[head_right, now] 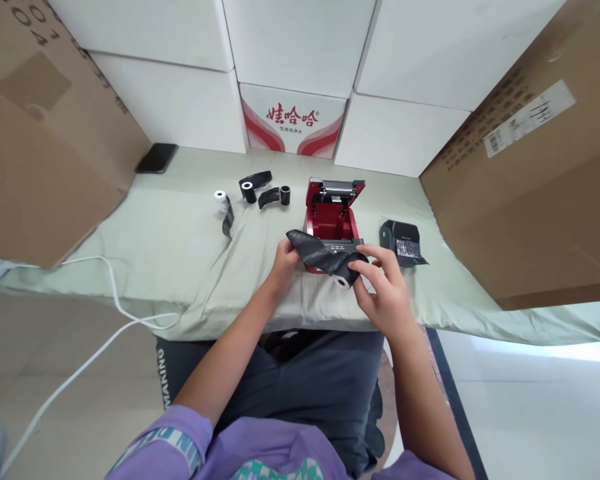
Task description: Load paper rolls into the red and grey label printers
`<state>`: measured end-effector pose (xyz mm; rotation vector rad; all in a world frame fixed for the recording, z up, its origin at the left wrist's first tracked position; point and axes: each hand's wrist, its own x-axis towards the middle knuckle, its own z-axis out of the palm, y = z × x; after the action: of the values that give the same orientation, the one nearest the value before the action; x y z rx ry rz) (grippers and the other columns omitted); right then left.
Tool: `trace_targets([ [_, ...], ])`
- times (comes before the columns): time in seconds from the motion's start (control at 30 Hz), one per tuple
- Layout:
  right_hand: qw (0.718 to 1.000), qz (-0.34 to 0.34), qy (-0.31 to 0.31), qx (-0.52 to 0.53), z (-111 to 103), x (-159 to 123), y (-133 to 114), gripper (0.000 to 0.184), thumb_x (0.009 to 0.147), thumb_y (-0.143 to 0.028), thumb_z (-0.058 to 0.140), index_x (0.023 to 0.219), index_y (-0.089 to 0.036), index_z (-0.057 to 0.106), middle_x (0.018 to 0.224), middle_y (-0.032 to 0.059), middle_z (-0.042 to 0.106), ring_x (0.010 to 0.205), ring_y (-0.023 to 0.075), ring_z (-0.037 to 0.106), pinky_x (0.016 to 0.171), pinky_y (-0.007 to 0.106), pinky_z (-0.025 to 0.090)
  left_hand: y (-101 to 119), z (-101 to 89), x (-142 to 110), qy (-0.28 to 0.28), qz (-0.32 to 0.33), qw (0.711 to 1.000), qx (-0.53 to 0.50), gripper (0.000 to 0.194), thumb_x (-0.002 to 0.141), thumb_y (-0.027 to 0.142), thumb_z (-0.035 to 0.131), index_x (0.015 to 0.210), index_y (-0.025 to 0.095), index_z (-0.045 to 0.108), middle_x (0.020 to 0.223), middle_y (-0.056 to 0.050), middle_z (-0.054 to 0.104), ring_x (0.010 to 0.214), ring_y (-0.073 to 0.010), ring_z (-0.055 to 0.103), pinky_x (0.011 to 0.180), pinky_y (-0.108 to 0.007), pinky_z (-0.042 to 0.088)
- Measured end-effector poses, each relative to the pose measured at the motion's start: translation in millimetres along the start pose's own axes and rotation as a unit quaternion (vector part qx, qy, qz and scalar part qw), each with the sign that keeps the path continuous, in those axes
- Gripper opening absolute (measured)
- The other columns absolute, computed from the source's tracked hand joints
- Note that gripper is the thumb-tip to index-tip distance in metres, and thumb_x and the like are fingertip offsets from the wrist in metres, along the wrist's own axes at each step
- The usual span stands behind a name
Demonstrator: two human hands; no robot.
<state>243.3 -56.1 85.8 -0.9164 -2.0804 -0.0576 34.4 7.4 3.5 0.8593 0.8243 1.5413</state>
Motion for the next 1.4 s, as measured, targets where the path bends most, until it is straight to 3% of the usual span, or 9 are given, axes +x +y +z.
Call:
trace_targets([
  [0.13, 0.999, -0.011, -0.005, 0.035, 6.0, -1.8, 4.0, 0.049, 0.088, -0.01, 0.068, 0.132, -0.031, 0.062, 0.122, 0.0104, 0.073, 0.109, 0.0307, 0.069, 0.09, 0.052, 0.058, -2.9, -1.7, 0.5, 0.014, 0.012, 1.0, 0.013, 0.038, 0.061, 0.041, 0.089, 0.072, 0.02, 0.059, 0.07, 0.002, 0.062, 0.068, -0.0144, 0.058, 0.065, -0.026, 0.046],
  [0.3, 0.992, 0.067, 0.016, 0.11, 14.3, -5.7, 7.8, 0.048, 0.093, -0.018, 0.069, 0.138, -0.031, 0.066, 0.119, 0.0105, 0.07, 0.106, 0.028, 0.067, 0.086, 0.046, 0.059, -0.8, -4.6, -1.5, 0.043, 0.046, 0.997, 0.045, 0.046, 0.064, 0.047, 0.09, 0.079, 0.022, 0.055, 0.077, 0.002, 0.061, 0.073, -0.0139, 0.057, 0.066, -0.024, 0.046],
  [0.53, 0.907, 0.276, 0.11, 0.298, 8.8, -3.7, 19.0, 0.031, 0.099, -0.048, 0.062, 0.127, -0.037, 0.073, 0.111, 0.0056, 0.073, 0.086, 0.0237, 0.072, 0.064, 0.037, 0.059, 2.8, -4.9, -4.8, 0.041, 0.062, 0.997, 0.017, 0.043, 0.079, 0.043, 0.08, 0.079, 0.023, 0.042, 0.089, 0.0, 0.063, 0.073, -0.0107, 0.055, 0.069, -0.023, 0.045],
  [0.63, 0.895, 0.303, 0.052, 0.322, -2.6, 12.4, 22.7, 0.033, 0.096, -0.057, 0.065, 0.119, -0.035, 0.074, 0.099, 0.0055, 0.074, 0.082, 0.0241, 0.072, 0.061, 0.036, 0.059, 3.7, -3.7, -4.2, 0.055, 0.057, 0.997, -0.002, 0.041, 0.078, 0.041, 0.078, 0.078, 0.023, 0.042, 0.087, 0.0, 0.062, 0.067, -0.0093, 0.049, 0.064, -0.023, 0.041],
  [0.73, 0.909, 0.3, -0.039, 0.289, -2.2, 36.3, 33.0, 0.033, 0.088, -0.053, 0.075, 0.114, -0.031, 0.073, 0.098, 0.0053, 0.076, 0.083, 0.0237, 0.072, 0.066, 0.037, 0.061, 4.9, -2.9, -3.6, 0.057, 0.043, 0.997, -0.014, 0.041, 0.076, 0.042, 0.078, 0.077, 0.023, 0.042, 0.085, 0.0, 0.061, 0.063, -0.0084, 0.044, 0.058, -0.023, 0.035],
  [0.97, 0.956, 0.211, -0.195, 0.054, 46.2, 84.0, 75.1, 0.018, 0.082, -0.028, 0.07, 0.1, -0.022, 0.068, 0.087, 0.0045, 0.072, 0.076, 0.0221, 0.065, 0.075, 0.039, 0.054, 6.4, -1.5, -3.9, 0.054, 0.041, 0.997, -0.02, 0.039, 0.076, 0.039, 0.078, 0.075, 0.022, 0.043, 0.083, 0.0, 0.061, 0.061, -0.0077, 0.041, 0.057, -0.023, 0.034],
  [1.23, 0.928, 0.154, -0.321, -0.11, 76.3, 102.1, 90.9, 0.023, 0.08, -0.015, 0.067, 0.1, -0.02, 0.078, 0.1, 0.0137, 0.076, 0.104, 0.0332, 0.067, 0.089, 0.043, 0.054, 4.6, -2.5, -3.9, 0.024, 0.018, 0.999, -0.025, 0.042, 0.076, 0.043, 0.08, 0.076, 0.022, 0.043, 0.081, 0.001, 0.06, 0.061, -0.0079, 0.041, 0.058, -0.024, 0.035],
  [1.33, 0.913, 0.152, -0.361, -0.115, 76.1, 109.5, 88.7, 0.025, 0.08, -0.011, 0.065, 0.095, -0.021, 0.082, 0.1, 0.013, 0.079, 0.101, 0.0322, 0.069, 0.091, 0.043, 0.054, 3.8, -2.8, -4.9, 0.02, 0.029, 0.999, -0.014, 0.04, 0.078, 0.041, 0.079, 0.076, 0.022, 0.044, 0.083, 0.0, 0.062, 0.065, -0.009, 0.045, 0.063, -0.024, 0.039],
  [1.4, 0.919, 0.135, -0.362, -0.073, 67.9, 112.4, 81.1, 0.024, 0.086, -0.014, 0.062, 0.095, -0.021, 0.084, 0.099, 0.0113, 0.081, 0.099, 0.0307, 0.07, 0.094, 0.043, 0.054, 4.0, -2.5, -6.0, 0.019, 0.051, 0.998, 0.006, 0.038, 0.08, 0.04, 0.078, 0.077, 0.022, 0.044, 0.084, 0.0, 0.062, 0.071, -0.0109, 0.051, 0.069, -0.026, 0.043],
])
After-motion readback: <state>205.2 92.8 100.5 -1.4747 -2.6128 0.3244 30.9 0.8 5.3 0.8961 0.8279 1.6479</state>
